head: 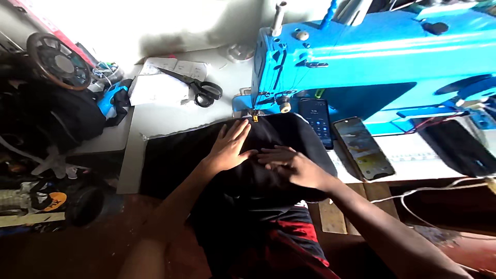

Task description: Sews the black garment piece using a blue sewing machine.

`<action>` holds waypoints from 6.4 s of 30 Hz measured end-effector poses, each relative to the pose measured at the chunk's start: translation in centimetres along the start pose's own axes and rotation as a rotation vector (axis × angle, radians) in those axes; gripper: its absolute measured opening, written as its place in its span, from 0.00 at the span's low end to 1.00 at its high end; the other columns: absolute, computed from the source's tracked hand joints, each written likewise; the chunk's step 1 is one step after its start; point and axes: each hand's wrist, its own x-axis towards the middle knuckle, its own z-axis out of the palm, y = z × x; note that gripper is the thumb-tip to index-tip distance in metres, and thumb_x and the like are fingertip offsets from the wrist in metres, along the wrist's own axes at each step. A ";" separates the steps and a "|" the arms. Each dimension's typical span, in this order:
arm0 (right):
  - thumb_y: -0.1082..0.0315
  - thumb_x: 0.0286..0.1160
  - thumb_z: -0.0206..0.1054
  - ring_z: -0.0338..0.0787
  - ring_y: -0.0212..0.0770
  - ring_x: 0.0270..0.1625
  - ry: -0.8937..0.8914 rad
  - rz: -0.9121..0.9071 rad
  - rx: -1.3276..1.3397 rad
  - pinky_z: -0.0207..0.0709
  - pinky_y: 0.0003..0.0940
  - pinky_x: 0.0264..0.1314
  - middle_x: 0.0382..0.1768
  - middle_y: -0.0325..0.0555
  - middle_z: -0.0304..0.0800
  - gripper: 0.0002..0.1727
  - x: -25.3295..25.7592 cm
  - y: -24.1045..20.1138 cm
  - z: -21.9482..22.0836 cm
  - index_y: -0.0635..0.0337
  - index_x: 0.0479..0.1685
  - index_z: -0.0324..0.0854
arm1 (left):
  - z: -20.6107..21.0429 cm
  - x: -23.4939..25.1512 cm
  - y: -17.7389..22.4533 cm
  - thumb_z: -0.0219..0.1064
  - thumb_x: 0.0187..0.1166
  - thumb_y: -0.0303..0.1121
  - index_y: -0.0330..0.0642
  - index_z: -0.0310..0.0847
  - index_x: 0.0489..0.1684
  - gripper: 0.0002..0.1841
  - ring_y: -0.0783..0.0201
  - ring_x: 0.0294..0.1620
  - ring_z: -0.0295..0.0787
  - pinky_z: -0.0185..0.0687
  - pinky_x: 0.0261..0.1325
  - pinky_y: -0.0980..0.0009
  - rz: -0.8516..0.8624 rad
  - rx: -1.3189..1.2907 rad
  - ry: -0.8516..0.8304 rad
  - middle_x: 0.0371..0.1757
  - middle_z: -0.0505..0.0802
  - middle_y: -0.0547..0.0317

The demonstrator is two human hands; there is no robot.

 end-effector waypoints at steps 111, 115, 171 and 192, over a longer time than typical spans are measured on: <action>0.38 0.89 0.46 0.74 0.55 0.85 0.009 0.026 -0.474 0.64 0.60 0.86 0.81 0.50 0.79 0.37 -0.2 -1.1 2.1 0.58 0.77 0.80 | -0.3 -2.1 -0.7 0.57 0.63 0.81 0.47 0.51 0.96 0.61 0.49 0.97 0.41 0.38 0.93 0.41 0.035 0.028 -0.032 0.97 0.52 0.48; 0.36 0.89 0.45 0.76 0.51 0.85 0.061 -0.085 -0.469 0.65 0.53 0.87 0.79 0.51 0.81 0.39 0.9 -1.2 2.8 0.60 0.74 0.82 | 0.0 -1.9 -0.9 0.57 0.61 0.83 0.45 0.51 0.96 0.63 0.48 0.97 0.43 0.40 0.93 0.41 0.053 0.068 -0.027 0.96 0.53 0.46; 0.40 0.88 0.49 0.71 0.58 0.87 0.015 -0.047 -0.499 0.60 0.66 0.85 0.83 0.48 0.76 0.32 1.2 1.5 1.1 0.54 0.68 0.84 | -0.5 1.4 -2.1 0.55 0.68 0.79 0.63 0.67 0.89 0.47 0.49 0.97 0.43 0.37 0.90 0.32 0.106 0.034 -0.049 0.95 0.60 0.59; 0.35 0.87 0.47 0.69 0.61 0.87 -0.021 -0.074 -0.557 0.59 0.69 0.84 0.83 0.45 0.76 0.34 2.9 3.3 -0.7 0.46 0.75 0.82 | -1.1 3.7 -3.8 0.65 0.61 0.79 0.50 0.65 0.88 0.55 0.55 0.96 0.49 0.39 0.92 0.38 0.074 -0.004 -0.002 0.92 0.67 0.62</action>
